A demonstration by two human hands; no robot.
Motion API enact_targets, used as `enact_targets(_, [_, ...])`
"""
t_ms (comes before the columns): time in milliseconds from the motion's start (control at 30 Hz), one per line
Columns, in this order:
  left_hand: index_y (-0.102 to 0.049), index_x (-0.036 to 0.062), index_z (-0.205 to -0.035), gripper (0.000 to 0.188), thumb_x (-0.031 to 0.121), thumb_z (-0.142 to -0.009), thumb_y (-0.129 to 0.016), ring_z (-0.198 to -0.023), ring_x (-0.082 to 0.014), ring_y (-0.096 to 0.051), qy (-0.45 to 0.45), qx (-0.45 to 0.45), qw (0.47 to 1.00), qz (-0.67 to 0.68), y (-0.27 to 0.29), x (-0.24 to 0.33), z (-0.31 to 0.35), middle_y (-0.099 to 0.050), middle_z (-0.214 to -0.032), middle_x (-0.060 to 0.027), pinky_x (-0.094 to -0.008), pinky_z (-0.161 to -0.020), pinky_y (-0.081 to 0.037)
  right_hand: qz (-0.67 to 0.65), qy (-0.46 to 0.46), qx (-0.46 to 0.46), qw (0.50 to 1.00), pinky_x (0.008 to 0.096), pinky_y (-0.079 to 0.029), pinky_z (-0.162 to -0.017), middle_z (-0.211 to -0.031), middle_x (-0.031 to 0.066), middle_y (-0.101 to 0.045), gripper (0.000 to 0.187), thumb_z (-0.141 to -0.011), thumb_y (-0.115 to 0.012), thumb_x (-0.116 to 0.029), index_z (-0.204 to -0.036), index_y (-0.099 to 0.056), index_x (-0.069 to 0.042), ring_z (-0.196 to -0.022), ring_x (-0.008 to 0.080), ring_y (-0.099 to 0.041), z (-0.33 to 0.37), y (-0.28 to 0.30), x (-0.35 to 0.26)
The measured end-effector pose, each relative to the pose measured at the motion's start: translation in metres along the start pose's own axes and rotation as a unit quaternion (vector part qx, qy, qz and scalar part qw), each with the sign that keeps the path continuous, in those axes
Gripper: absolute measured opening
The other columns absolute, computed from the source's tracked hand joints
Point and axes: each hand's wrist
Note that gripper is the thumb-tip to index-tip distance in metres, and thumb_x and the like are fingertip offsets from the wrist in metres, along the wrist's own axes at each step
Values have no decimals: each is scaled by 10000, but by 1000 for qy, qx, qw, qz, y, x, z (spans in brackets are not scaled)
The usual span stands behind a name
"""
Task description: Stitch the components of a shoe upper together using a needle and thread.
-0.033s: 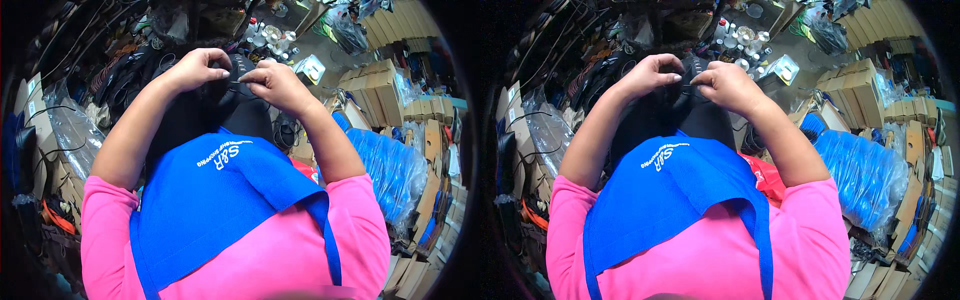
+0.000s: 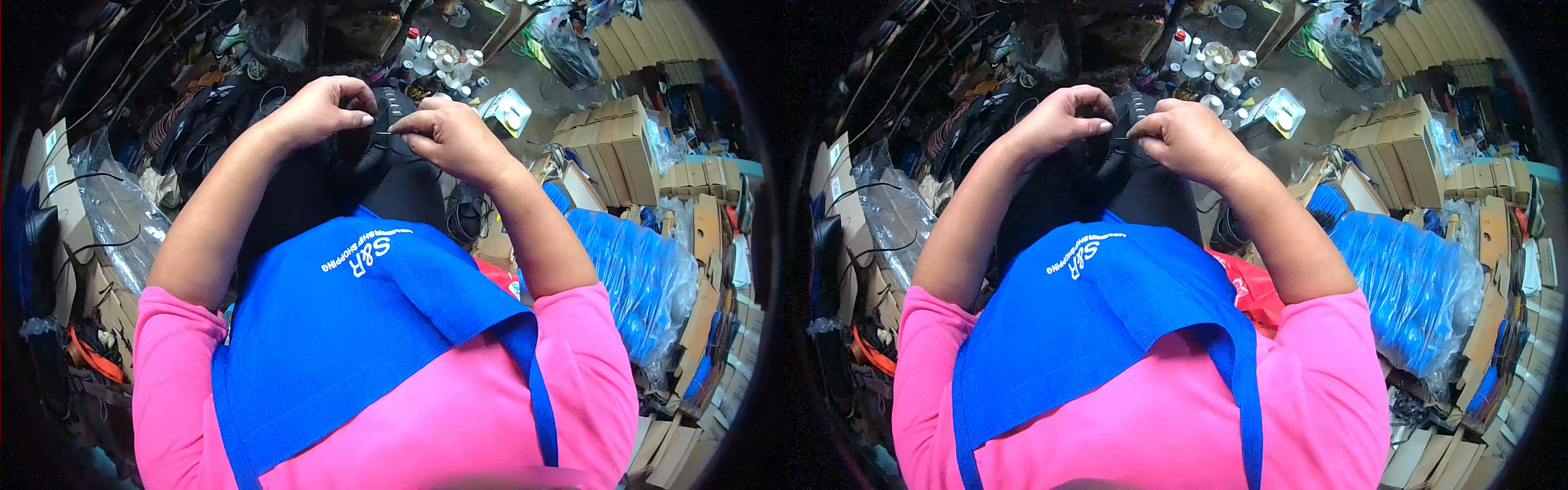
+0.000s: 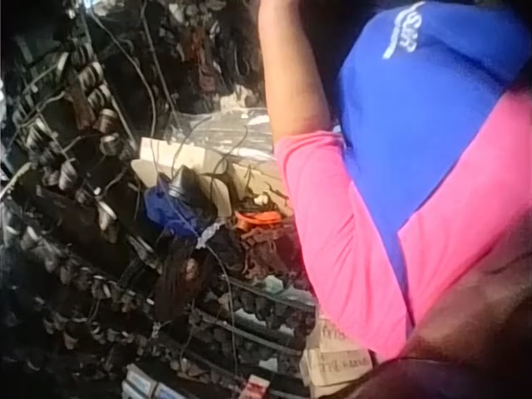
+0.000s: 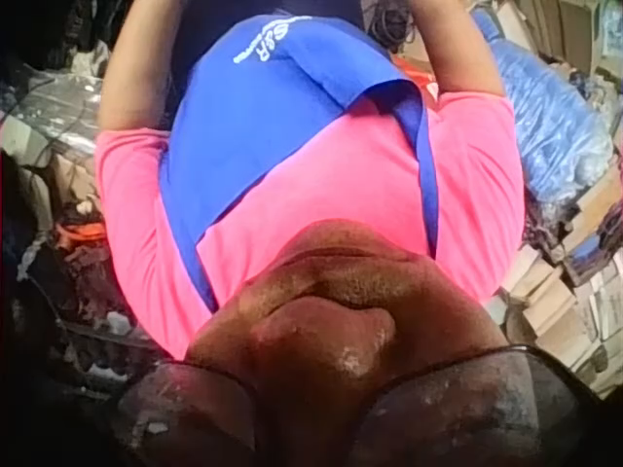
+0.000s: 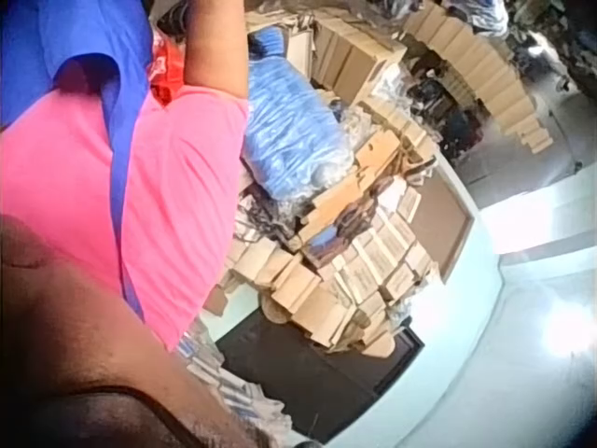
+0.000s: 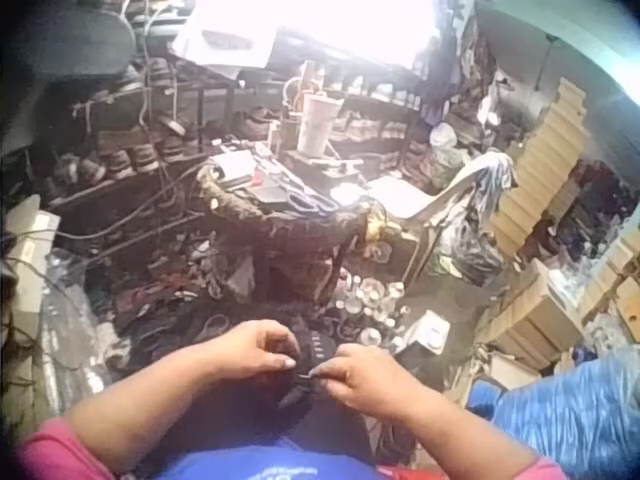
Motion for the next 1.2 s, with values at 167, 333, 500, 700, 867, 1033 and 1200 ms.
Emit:
enact_targets(167, [-653,-2,-991,202,80,-806,-658,-876,-102,-588,10,-57,994,94,7,-5,2,-662,-915,-20,-259,-843,-456,17,-9,-27,999,359,-489,-711,-793,109,-599,190,-768,-611,-119,-928,-709,-97,-787,264,-597,-5,4,-6])
enact_targets(333, [-663,-5,-1065,280,53,-792,-637,-942,-117,-597,23,-102,991,87,12,1,1,-677,-1001,-59,-271,-904,-442,55,-44,-50,996,356,-497,-725,-784,112,-604,177,-752,-609,-134,-886,-714,-86,-797,271,-610,-9,9,-16])
enact_targets(500, [-651,8,-1121,395,44,-734,-581,-972,-123,-591,11,-130,986,104,14,-3,3,-675,-1034,-62,-274,-928,-427,79,-46,-63,994,357,-497,-746,-803,123,-622,179,-749,-610,-137,-886,-715,-89,-818,279,-615,-11,6,-19])
enact_targets(700, [-647,5,-1128,408,41,-729,-573,-934,-108,-592,23,-128,985,117,13,-6,0,-674,-1029,-52,-256,-891,-442,58,-44,-65,995,354,-498,-752,-821,122,-632,167,-751,-634,-131,-894,-713,-97,-825,282,-616,-12,3,-14])
enact_targets(867, [-661,10,-1102,366,40,-748,-574,-898,-94,-591,29,-129,982,138,13,-7,-4,-677,-999,-39,-241,-857,-453,22,-54,-39,998,352,-496,-736,-807,114,-625,156,-749,-668,-131,-897,-702,-94,-815,275,-615,-11,3,-11])
enact_targets(1033, [-671,-1,-1042,255,64,-803,-610,-909,-106,-596,25,-129,985,108,12,-3,-11,-681,-958,-40,-257,-888,-446,52,-7,-60,997,334,-489,-700,-790,93,-595,135,-773,-673,-137,-901,-703,-104,-775,226,-604,-17,3,-8])
enact_targets(1200, [-666,7,-1049,266,59,-788,-662,-939,-120,-595,-9,-135,990,29,9,-5,-16,-681,-973,-45,-280,-912,-441,-117,-65,-114,984,316,-475,-811,-887,82,-605,187,-771,-682,-155,-955,-717,-145,-876,224,-596,-14,1,28])
Point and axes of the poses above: each hand's wrist, its own z-axis away from the middle knuckle, its own y-axis out of the back of the hand, x = y × z
